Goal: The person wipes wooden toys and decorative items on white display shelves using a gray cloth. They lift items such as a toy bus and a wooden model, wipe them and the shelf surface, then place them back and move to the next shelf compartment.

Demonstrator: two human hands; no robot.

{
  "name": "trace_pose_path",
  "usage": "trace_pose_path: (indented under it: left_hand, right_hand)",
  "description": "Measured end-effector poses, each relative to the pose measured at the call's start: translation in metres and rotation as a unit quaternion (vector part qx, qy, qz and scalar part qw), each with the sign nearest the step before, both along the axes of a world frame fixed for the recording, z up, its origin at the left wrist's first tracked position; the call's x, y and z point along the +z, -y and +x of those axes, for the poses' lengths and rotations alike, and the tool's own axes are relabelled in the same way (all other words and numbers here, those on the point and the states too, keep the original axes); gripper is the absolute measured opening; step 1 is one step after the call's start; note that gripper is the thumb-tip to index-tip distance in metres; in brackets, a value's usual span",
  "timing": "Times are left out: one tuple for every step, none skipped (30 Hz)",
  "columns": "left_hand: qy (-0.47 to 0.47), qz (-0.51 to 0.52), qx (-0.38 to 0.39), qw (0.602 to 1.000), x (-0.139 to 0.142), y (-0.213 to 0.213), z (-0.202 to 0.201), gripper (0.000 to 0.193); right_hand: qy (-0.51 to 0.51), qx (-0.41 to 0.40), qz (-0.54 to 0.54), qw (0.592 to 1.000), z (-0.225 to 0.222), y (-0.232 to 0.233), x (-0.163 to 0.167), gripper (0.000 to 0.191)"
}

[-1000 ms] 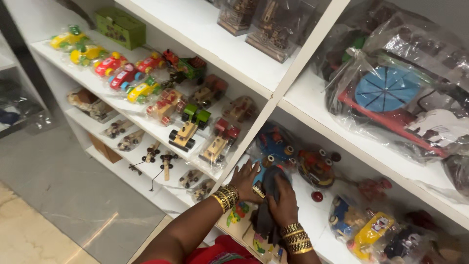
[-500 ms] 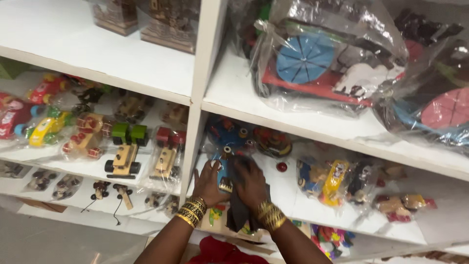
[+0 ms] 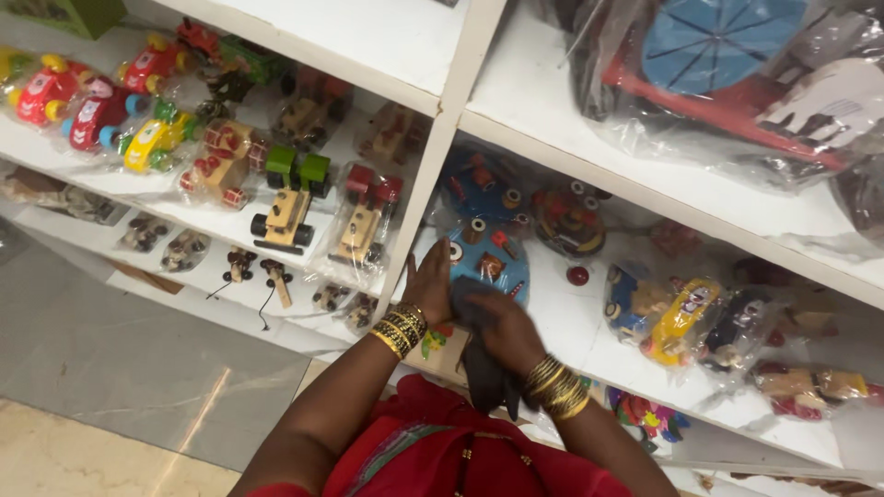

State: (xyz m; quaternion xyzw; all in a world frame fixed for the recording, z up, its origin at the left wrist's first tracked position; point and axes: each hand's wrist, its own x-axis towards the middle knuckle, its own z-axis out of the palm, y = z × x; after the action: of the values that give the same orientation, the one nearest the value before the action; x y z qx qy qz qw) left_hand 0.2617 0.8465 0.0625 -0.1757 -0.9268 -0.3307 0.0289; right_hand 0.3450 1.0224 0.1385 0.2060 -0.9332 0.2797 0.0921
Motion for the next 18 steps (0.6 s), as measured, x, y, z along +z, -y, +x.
trace_pose_path:
  left_hand:
    - [0.043, 0.011, -0.001, 0.999, -0.001, -0.001, -0.001, 0.135]
    - [0.087, 0.023, -0.001, 0.996, -0.004, -0.002, -0.001, 0.136]
    - [0.047, 0.019, 0.006, 0.999, -0.009, -0.003, -0.002, 0.127]
    - [0.007, 0.014, 0.014, 1.0, -0.015, -0.005, -0.004, 0.118]
    - [-0.032, 0.009, 0.021, 0.999, -0.023, -0.007, -0.006, 0.11]
    - [-0.033, 0.017, 0.019, 0.999, -0.031, -0.008, -0.009, 0.108]
    - [-0.034, 0.024, 0.017, 0.999, -0.04, -0.01, -0.012, 0.106]
    - [-0.036, 0.031, 0.014, 0.999, -0.048, -0.011, -0.016, 0.105]
    - [-0.082, -0.004, 0.023, 0.996, -0.055, -0.011, -0.019, 0.104]
    - [-0.13, -0.038, 0.032, 0.99, -0.059, -0.011, -0.021, 0.103]
    - [-0.178, -0.072, 0.04, 0.981, -0.061, -0.011, -0.023, 0.102]
    - [-0.125, -0.025, 0.032, 0.991, -0.061, -0.009, -0.022, 0.109]
    - [-0.07, 0.02, 0.022, 0.997, -0.059, -0.008, -0.02, 0.116]
    - [-0.014, 0.066, 0.013, 0.998, -0.054, -0.006, -0.016, 0.124]
    - [-0.036, 0.055, 0.012, 0.998, -0.046, -0.005, -0.012, 0.125]
    - [-0.059, 0.044, 0.011, 0.997, -0.037, -0.003, -0.009, 0.127]
    - [-0.081, 0.036, 0.011, 0.996, -0.028, -0.002, -0.004, 0.129]
    - [-0.038, 0.037, 0.007, 0.999, -0.018, -0.002, 0.0, 0.138]
  right_hand:
    - [-0.024, -0.011, -0.041, 0.999, -0.012, -0.003, 0.007, 0.046]
    - [-0.047, -0.021, -0.082, 0.995, -0.027, -0.004, 0.012, 0.045]
    - [-0.08, -0.064, -0.055, 0.993, -0.044, -0.004, 0.018, 0.045]
    - [-0.112, -0.107, -0.029, 0.987, -0.061, -0.003, 0.022, 0.045]
    - [-0.11, -0.091, -0.024, 0.989, -0.077, 0.002, 0.024, 0.046]
    - [-0.107, -0.076, -0.019, 0.991, -0.091, 0.011, 0.025, 0.047]
    - [-0.105, -0.061, -0.015, 0.993, -0.098, 0.019, 0.023, 0.049]
    - [-0.108, -0.065, 0.047, 0.991, -0.096, 0.027, 0.019, 0.047]
    - [-0.112, -0.069, 0.108, 0.985, -0.091, 0.036, 0.015, 0.046]
    - [-0.117, -0.073, 0.169, 0.976, -0.085, 0.044, 0.012, 0.045]
    - [-0.131, -0.071, 0.192, 0.97, -0.075, 0.05, 0.011, 0.047]
    - [-0.141, -0.071, 0.213, 0.964, -0.06, 0.055, 0.008, 0.049]
    - [-0.149, -0.073, 0.234, 0.958, -0.043, 0.057, 0.005, 0.05]
    - [-0.109, -0.07, 0.227, 0.965, -0.026, 0.054, 0.005, 0.053]
    - [-0.071, -0.065, 0.22, 0.971, -0.009, 0.048, 0.006, 0.056]
    - [-0.034, -0.062, 0.213, 0.974, 0.002, 0.042, 0.009, 0.059]
    - [-0.019, -0.066, 0.218, 0.974, 0.007, 0.032, 0.012, 0.054]
    - [-0.005, -0.069, 0.222, 0.973, 0.009, 0.019, 0.017, 0.049]
